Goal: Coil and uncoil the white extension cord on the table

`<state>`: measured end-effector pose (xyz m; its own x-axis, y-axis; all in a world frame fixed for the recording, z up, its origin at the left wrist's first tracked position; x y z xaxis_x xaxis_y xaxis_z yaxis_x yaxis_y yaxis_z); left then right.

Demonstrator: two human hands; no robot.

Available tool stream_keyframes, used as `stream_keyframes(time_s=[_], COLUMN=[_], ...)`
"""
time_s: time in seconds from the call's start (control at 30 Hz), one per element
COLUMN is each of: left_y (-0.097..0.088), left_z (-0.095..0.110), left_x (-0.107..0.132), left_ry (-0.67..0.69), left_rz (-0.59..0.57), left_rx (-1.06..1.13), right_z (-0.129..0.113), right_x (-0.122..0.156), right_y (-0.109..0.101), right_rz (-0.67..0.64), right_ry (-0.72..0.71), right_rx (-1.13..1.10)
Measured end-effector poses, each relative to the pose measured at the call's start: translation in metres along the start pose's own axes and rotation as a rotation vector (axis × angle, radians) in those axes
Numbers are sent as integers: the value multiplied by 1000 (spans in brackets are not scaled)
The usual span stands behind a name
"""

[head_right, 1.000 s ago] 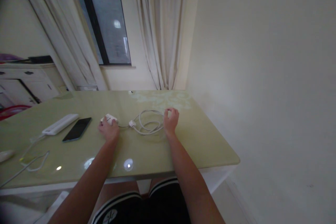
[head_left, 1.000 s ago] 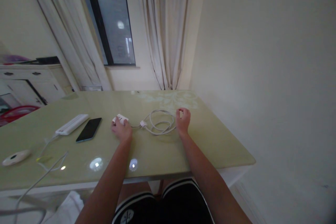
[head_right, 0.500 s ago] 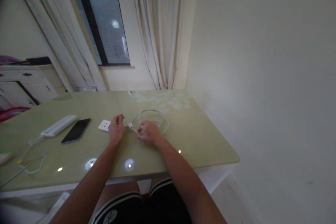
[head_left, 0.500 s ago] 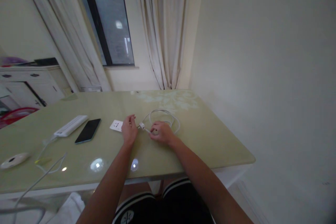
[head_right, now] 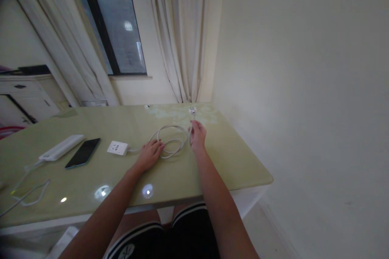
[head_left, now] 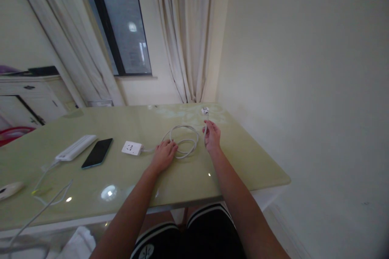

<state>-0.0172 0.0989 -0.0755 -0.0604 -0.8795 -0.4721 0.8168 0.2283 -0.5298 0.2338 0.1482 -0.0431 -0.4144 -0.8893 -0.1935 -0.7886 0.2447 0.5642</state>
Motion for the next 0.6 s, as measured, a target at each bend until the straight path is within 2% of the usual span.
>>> stream_keyframes(time_s=[0.17, 0.3, 0.4, 0.53, 0.6], left_y=[-15, -15, -17, -24, -31], left_z=[2, 8, 7, 5, 6], left_x=[-5, -5, -4, -3, -2], left_ry=[3, 19, -16, -57, -78], left_rz=[183, 243, 291, 341, 386], left_rx=[188, 297, 302, 286, 273], right_z=[-6, -9, -22, -37, -41], right_x=[-19, -20, -10, 11, 19], right_y=[-31, -39, -34, -15, -13], right_rz=[95, 145, 167, 56, 61], right_ry=[87, 96, -75, -303, -363], right_rx=[-158, -88, 80, 275, 369])
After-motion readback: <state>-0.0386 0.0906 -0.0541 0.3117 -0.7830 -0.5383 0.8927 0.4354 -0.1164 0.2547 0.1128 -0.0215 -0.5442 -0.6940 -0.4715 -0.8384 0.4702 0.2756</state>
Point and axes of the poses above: each hand's wrist, its own x-axis away from the middle knuckle, its own y-axis out of the palm, z = x × y, the point moved 7 cm from there along -x, towards the middle knuckle, and after that the axes turned 3 degrees about z, right-handed, at the moved point
